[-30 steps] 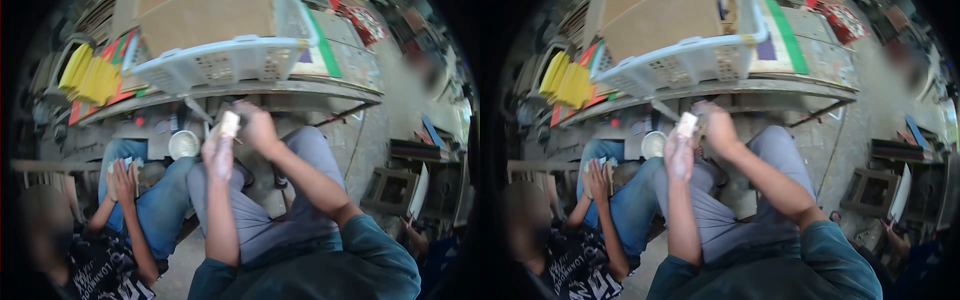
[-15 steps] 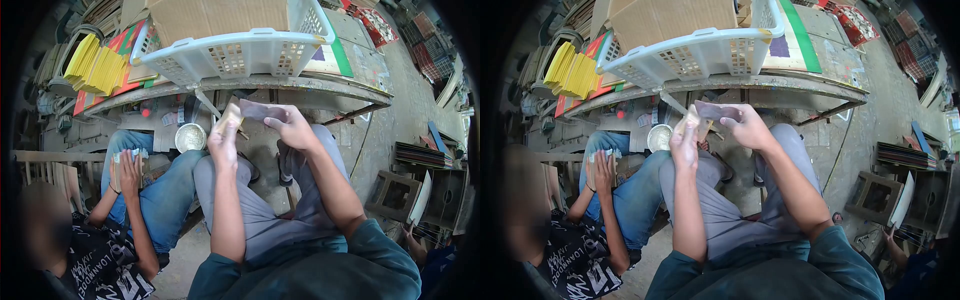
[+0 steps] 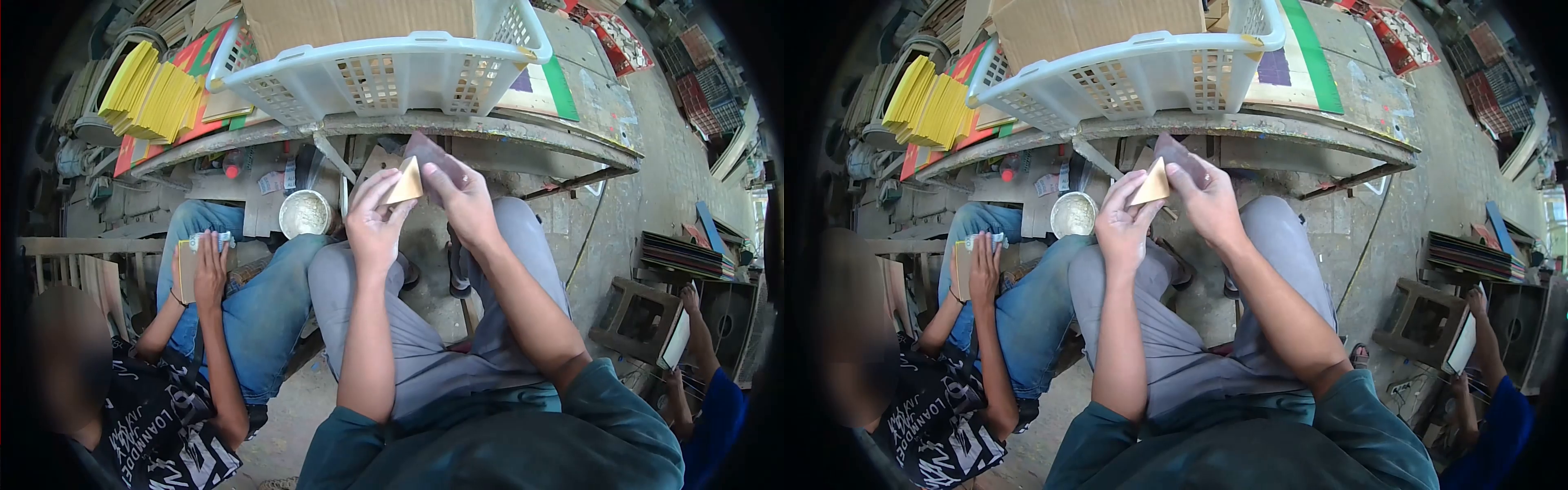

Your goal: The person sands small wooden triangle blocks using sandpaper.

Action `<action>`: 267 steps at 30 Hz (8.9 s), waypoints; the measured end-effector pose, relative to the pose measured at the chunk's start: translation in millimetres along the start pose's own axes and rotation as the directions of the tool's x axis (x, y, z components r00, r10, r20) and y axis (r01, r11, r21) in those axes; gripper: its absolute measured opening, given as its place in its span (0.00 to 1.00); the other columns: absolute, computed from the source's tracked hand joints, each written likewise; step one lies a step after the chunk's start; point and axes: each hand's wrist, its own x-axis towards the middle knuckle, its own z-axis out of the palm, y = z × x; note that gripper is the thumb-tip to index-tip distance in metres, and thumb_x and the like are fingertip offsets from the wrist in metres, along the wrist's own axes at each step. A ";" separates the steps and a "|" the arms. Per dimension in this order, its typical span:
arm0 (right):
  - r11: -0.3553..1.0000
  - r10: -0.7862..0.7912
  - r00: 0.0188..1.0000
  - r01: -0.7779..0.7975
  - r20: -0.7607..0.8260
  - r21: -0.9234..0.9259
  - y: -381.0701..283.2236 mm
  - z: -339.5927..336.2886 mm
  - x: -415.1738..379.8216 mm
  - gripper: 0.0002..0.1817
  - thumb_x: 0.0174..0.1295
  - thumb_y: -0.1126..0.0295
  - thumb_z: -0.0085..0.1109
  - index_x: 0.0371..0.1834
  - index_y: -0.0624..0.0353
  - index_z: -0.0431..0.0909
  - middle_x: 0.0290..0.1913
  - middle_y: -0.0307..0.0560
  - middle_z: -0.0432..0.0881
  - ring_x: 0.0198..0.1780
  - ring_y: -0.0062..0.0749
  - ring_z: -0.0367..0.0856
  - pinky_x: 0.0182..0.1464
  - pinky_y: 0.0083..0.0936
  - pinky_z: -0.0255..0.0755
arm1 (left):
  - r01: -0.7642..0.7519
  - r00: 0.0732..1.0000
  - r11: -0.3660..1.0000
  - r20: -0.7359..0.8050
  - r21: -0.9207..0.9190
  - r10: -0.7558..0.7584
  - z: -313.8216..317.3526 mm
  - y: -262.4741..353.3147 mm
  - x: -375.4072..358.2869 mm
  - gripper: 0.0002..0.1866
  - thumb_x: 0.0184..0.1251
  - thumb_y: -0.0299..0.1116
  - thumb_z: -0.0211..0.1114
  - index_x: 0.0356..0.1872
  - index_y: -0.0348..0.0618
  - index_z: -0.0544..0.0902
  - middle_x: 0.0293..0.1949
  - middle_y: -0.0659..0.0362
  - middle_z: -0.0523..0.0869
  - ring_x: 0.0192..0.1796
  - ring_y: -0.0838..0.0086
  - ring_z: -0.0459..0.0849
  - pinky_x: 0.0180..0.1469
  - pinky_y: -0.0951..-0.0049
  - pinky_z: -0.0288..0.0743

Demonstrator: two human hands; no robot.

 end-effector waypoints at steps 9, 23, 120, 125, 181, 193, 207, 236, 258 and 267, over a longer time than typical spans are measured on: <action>0.952 0.142 0.987 -0.156 0.069 0.263 -8.5 3.7 0.6 0.19 0.56 0.75 0.66 0.51 0.66 0.75 0.44 0.44 0.82 0.41 0.24 0.82 0.41 0.23 0.77 | -0.098 0.995 0.984 -0.043 -0.149 0.093 11.5 16.7 -1.9 0.31 0.46 0.16 0.70 0.57 0.36 0.75 0.57 0.53 0.73 0.59 0.67 0.74 0.59 0.68 0.72; 0.940 0.243 0.959 -0.270 0.144 0.210 -4.2 0.3 4.2 0.17 0.57 0.74 0.64 0.50 0.65 0.76 0.44 0.43 0.82 0.42 0.25 0.81 0.44 0.24 0.76 | -0.216 0.969 0.817 0.015 0.534 0.246 2.7 23.8 -0.1 0.31 0.36 0.25 0.77 0.51 0.48 0.83 0.57 0.56 0.72 0.57 0.64 0.70 0.60 0.65 0.65; 0.739 -0.155 0.973 0.229 0.170 -0.634 25.0 21.8 0.8 0.22 0.57 0.79 0.53 0.58 0.66 0.74 0.45 0.71 0.78 0.47 0.55 0.82 0.47 0.35 0.76 | 0.265 0.964 0.941 0.035 -0.211 -0.264 -2.6 -24.0 -6.8 0.28 0.77 0.42 0.46 0.71 0.36 0.58 0.68 0.50 0.65 0.68 0.66 0.66 0.70 0.67 0.58; 0.729 -0.343 0.934 0.329 0.095 -0.600 37.0 31.7 -6.9 0.22 0.57 0.79 0.52 0.58 0.64 0.75 0.39 0.71 0.79 0.37 0.58 0.83 0.39 0.38 0.76 | 0.333 0.936 0.942 -0.107 -0.039 -0.335 -6.7 -17.3 4.5 0.26 0.76 0.46 0.49 0.58 0.30 0.73 0.51 0.50 0.81 0.52 0.69 0.80 0.54 0.70 0.74; 0.615 -0.153 0.954 0.296 0.257 -0.731 26.5 15.4 4.2 0.23 0.57 0.84 0.48 0.58 0.66 0.75 0.48 0.71 0.79 0.52 0.31 0.80 0.51 0.25 0.73 | 0.106 0.963 0.994 -0.247 -0.011 -0.106 12.0 -26.8 -13.4 0.16 0.65 0.33 0.64 0.49 0.35 0.81 0.39 0.54 0.88 0.41 0.73 0.86 0.46 0.72 0.77; 0.565 -0.034 0.973 0.208 0.229 -0.798 16.5 27.6 -10.4 0.21 0.60 0.84 0.45 0.58 0.69 0.74 0.50 0.69 0.78 0.55 0.36 0.80 0.55 0.25 0.70 | 0.194 0.951 0.974 -0.221 -0.114 -0.216 9.0 -35.6 -11.3 0.15 0.67 0.32 0.63 0.50 0.34 0.80 0.42 0.56 0.87 0.44 0.77 0.84 0.49 0.76 0.76; 0.497 -0.184 0.945 0.328 0.271 -0.804 22.4 32.6 -5.1 0.26 0.55 0.85 0.48 0.61 0.63 0.73 0.44 0.68 0.82 0.46 0.33 0.83 0.50 0.27 0.72 | 0.161 0.936 0.967 -0.281 -0.195 -0.213 7.7 -23.5 -11.9 0.14 0.67 0.30 0.63 0.50 0.34 0.80 0.42 0.54 0.87 0.43 0.76 0.85 0.48 0.75 0.77; 0.449 -0.176 0.942 0.336 0.287 -0.828 30.5 34.4 6.6 0.19 0.59 0.80 0.50 0.54 0.64 0.78 0.34 0.66 0.82 0.37 0.32 0.86 0.41 0.29 0.75 | 0.155 0.936 0.983 -0.332 0.098 -0.114 -0.7 -12.4 -3.1 0.14 0.63 0.29 0.66 0.48 0.33 0.81 0.39 0.52 0.88 0.42 0.73 0.86 0.46 0.73 0.78; 0.492 -0.339 0.846 0.532 0.411 -0.690 41.0 39.6 7.8 0.29 0.51 0.88 0.45 0.60 0.63 0.74 0.46 0.71 0.78 0.51 0.45 0.83 0.51 0.28 0.73 | 0.307 0.860 0.951 -0.432 0.018 -0.270 -2.3 -10.2 -5.8 0.17 0.67 0.30 0.63 0.52 0.30 0.78 0.45 0.53 0.86 0.46 0.76 0.84 0.51 0.75 0.75; 0.447 -0.386 0.823 0.562 0.417 -0.696 40.6 37.9 2.9 0.28 0.54 0.88 0.43 0.61 0.63 0.73 0.49 0.67 0.79 0.52 0.43 0.83 0.51 0.30 0.73 | 0.161 0.924 0.964 -0.313 -0.210 -0.222 -2.3 -21.4 -0.7 0.17 0.67 0.31 0.63 0.53 0.31 0.78 0.45 0.54 0.86 0.44 0.77 0.84 0.49 0.76 0.76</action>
